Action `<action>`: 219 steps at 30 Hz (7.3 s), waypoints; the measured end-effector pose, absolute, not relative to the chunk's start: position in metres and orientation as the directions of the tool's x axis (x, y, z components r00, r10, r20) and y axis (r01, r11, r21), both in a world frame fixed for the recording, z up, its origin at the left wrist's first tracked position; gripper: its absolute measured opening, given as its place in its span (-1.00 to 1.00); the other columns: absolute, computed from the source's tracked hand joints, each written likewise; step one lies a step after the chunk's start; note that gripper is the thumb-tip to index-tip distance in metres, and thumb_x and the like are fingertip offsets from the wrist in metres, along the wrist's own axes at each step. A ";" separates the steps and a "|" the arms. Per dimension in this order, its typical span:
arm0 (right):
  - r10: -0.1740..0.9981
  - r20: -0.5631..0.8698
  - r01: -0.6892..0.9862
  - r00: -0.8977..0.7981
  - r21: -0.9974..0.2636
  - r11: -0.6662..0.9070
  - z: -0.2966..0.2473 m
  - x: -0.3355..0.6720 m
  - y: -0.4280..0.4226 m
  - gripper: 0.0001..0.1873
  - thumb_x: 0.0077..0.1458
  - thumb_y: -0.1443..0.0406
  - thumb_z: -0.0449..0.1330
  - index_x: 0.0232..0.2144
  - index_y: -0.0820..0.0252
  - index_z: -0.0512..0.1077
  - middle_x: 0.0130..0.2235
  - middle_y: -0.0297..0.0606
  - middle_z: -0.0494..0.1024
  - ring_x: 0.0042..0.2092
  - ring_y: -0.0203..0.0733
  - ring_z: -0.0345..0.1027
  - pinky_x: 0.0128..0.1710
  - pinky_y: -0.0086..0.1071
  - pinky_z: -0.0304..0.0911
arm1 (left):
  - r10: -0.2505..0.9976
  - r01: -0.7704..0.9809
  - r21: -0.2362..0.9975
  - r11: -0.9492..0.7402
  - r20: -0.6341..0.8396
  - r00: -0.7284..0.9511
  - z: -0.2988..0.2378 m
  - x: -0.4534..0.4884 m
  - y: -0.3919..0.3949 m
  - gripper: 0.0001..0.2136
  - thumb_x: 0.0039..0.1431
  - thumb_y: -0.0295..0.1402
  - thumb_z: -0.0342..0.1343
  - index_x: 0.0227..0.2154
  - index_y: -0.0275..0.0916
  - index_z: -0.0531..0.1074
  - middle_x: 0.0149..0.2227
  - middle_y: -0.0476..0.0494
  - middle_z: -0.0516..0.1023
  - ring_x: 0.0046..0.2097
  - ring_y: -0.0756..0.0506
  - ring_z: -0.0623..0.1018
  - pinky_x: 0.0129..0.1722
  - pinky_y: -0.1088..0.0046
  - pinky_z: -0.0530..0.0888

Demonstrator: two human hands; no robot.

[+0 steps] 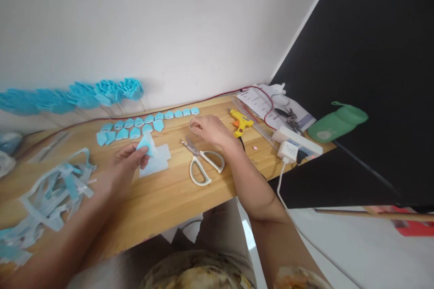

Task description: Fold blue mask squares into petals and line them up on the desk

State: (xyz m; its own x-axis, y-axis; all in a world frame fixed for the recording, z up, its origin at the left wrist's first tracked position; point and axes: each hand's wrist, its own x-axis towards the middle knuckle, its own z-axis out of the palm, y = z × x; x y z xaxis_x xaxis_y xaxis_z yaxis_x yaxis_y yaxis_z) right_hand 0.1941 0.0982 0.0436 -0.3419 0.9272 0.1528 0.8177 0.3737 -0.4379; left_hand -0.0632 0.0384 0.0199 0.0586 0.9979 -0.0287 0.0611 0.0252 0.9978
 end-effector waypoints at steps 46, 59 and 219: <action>0.861 -0.111 0.711 -0.496 -0.621 0.330 0.032 0.174 0.097 -0.88 0.04 0.34 0.17 -0.39 0.22 0.52 -0.52 -0.37 0.52 -0.52 -0.37 0.29 -0.47 -0.47 0.02 | 0.993 -0.059 0.994 0.093 -0.089 0.076 0.005 -0.067 0.046 -0.79 0.03 -0.27 0.19 -0.59 -0.25 0.38 -0.63 0.03 0.36 -0.56 0.06 0.29 -0.53 0.53 0.22; 0.884 -0.070 0.810 -0.462 -0.439 0.389 0.034 0.163 0.092 -0.81 0.12 0.30 0.13 -0.37 0.21 0.54 -0.43 -0.26 0.54 -0.43 -0.29 0.28 -0.41 -0.42 -0.04 | 0.995 0.038 0.996 0.077 -0.079 0.059 0.016 -0.063 0.043 -0.77 0.02 -0.27 0.17 -0.64 -0.23 0.35 -0.63 0.04 0.34 -0.56 0.05 0.27 -0.53 0.50 0.23; 0.383 0.570 0.261 -0.727 -0.285 0.922 0.032 0.136 0.071 -0.42 0.14 0.29 0.15 0.21 0.07 0.17 0.07 -0.15 0.44 0.09 -0.07 0.28 0.11 -0.05 0.20 | 0.964 0.077 0.989 0.124 -0.138 0.229 0.028 -0.068 0.042 -0.70 0.03 -0.12 0.11 -0.59 -0.24 0.27 -0.64 0.07 0.33 -0.58 0.08 0.29 -0.53 0.55 0.27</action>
